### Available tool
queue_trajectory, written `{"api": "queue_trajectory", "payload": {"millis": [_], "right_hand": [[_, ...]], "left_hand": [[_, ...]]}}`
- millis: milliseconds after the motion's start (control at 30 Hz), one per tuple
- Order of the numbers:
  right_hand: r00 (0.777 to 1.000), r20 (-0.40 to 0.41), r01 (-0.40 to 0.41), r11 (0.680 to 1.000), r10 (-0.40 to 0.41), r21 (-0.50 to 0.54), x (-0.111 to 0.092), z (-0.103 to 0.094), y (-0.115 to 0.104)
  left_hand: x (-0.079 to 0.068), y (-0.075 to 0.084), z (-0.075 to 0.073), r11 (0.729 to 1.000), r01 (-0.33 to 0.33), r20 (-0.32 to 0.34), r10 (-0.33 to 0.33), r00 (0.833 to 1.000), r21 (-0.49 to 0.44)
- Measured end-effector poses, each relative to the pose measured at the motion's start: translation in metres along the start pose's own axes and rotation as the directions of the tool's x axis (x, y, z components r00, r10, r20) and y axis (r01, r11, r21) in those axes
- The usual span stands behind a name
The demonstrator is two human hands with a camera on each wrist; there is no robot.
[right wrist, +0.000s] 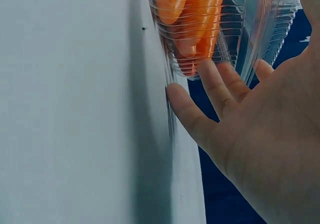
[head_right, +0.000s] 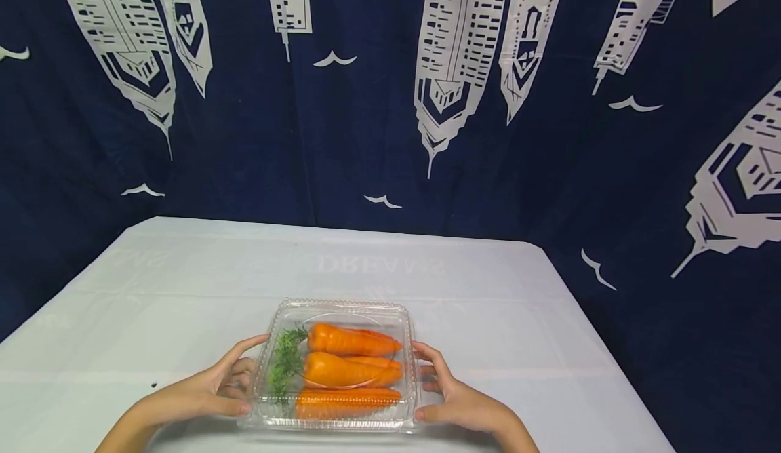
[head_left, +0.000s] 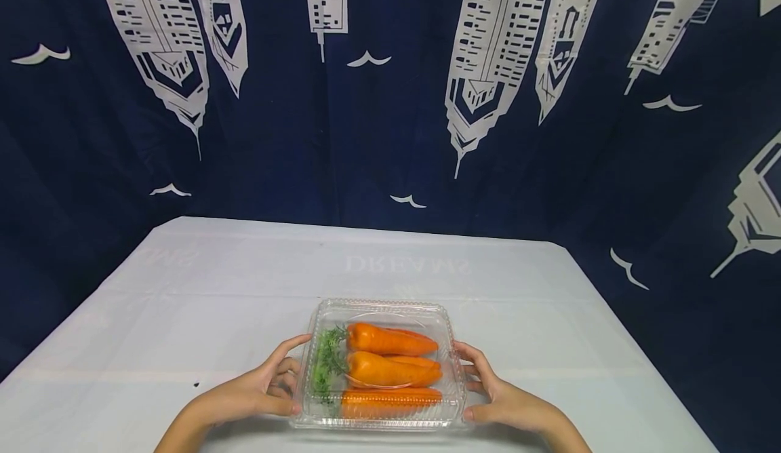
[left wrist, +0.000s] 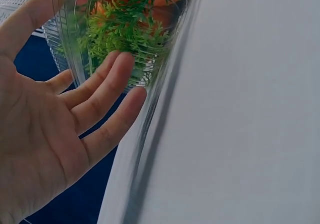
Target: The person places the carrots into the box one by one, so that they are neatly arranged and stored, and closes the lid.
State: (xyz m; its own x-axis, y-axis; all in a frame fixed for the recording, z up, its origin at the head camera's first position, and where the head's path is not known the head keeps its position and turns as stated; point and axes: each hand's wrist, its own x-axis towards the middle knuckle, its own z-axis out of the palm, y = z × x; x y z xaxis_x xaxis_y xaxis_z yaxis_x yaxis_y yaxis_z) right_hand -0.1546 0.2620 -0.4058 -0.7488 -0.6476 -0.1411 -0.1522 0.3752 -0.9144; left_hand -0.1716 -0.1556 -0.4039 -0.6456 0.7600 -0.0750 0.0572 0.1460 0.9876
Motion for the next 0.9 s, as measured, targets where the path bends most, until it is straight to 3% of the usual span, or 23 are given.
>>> {"api": "queue_trajectory", "payload": {"millis": [133, 233, 433, 667, 900], "right_hand": [[1.000, -0.015, -0.018, 0.999, 0.017, -0.044, 0.0002, 0.0012, -0.0009], [1.000, -0.005, -0.003, 0.999, 0.003, -0.048, 0.0002, 0.0016, -0.0016], [0.996, 0.079, 0.023, 0.997, -0.029, 0.074, -0.0002, 0.0004, -0.0019], [0.994, 0.095, 0.035, 0.984, -0.052, 0.173, 0.0016, 0.0013, -0.0017], [0.986, 0.108, 0.098, 0.968, -0.126, 0.233, 0.0036, 0.0034, -0.0025]], "left_hand": [[0.0002, -0.0029, 0.0001, 0.988, -0.046, 0.093, 0.060, 0.994, -0.148], [0.0004, -0.0032, 0.0016, 0.980, -0.056, 0.119, 0.080, 0.990, -0.193], [0.0024, -0.0016, 0.0056, 0.963, -0.044, 0.146, 0.086, 0.986, -0.267], [0.0046, -0.0028, 0.0066, 0.959, -0.057, 0.152, 0.103, 0.983, -0.277], [0.0044, -0.0030, 0.0071, 0.962, -0.043, 0.145, 0.084, 0.986, -0.270]]}}
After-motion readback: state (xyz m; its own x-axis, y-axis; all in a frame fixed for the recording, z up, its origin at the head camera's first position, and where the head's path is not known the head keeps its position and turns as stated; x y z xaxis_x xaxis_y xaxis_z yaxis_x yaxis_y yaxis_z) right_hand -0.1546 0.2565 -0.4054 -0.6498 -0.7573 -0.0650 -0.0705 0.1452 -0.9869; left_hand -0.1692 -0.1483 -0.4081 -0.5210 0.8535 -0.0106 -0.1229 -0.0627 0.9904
